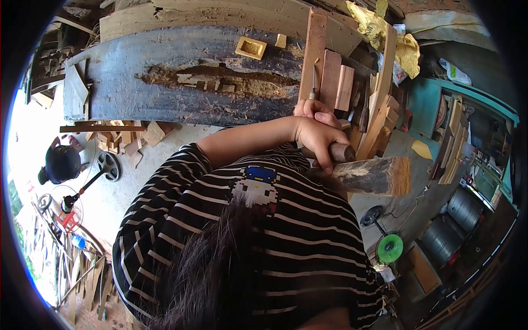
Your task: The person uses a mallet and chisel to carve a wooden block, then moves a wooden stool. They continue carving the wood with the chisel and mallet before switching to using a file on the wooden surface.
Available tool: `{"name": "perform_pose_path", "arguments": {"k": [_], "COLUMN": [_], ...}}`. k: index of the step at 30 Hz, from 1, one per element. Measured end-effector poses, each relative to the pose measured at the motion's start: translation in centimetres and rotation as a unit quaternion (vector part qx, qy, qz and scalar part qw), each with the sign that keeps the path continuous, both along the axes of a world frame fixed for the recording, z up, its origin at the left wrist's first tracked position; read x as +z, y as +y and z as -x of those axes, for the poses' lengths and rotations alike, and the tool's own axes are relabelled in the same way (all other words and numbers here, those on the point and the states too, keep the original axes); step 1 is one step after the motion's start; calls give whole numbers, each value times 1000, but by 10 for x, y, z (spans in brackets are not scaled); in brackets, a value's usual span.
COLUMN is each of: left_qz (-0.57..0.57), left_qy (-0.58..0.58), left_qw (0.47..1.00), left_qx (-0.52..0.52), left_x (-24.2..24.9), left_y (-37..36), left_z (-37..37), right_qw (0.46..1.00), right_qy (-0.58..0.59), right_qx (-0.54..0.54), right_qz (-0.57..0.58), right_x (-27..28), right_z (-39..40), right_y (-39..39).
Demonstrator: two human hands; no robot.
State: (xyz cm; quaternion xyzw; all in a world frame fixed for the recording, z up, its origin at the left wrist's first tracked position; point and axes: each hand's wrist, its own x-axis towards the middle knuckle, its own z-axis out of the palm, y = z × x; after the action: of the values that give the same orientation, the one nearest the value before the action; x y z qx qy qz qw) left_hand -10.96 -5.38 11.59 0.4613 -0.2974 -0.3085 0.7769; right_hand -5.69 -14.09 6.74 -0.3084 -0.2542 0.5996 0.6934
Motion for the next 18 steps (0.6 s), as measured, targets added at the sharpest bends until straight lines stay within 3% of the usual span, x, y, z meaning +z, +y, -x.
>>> {"name": "perform_pose_path", "arguments": {"k": [4, 8, 10, 11, 13, 15, 18], "left_qz": [-3, 36, 55, 9, -39, -15, -8], "left_qy": [32, 57, 54, 34, 13, 109, 49], "left_qw": [999, 997, 996, 999, 999, 993, 999], "left_qx": [16, -41, -43, -13, 18, -41, -2], "left_x": [-8, -10, -4, -2, -2, -5, -6], "left_y": [0, -6, -3, 2, 7, 8, 0], "left_z": [2, 1, 2, 3, 2, 0, 1], "right_qw": [1000, 998, 999, 999, 1000, 999, 993], "right_qy": [6, 16, -3, -2, 19, 41, 72], "right_qx": [-16, -15, 34, 34, 5, -22, -65], "right_qz": [16, 53, -41, -40, -12, 18, 63], "right_x": [12, 22, 0, -4, 9, 25, 47], "right_z": [6, 5, -5, -5, 1, 9, 18], "right_y": [6, 8, 6, 3, 5, 6, 8]}}
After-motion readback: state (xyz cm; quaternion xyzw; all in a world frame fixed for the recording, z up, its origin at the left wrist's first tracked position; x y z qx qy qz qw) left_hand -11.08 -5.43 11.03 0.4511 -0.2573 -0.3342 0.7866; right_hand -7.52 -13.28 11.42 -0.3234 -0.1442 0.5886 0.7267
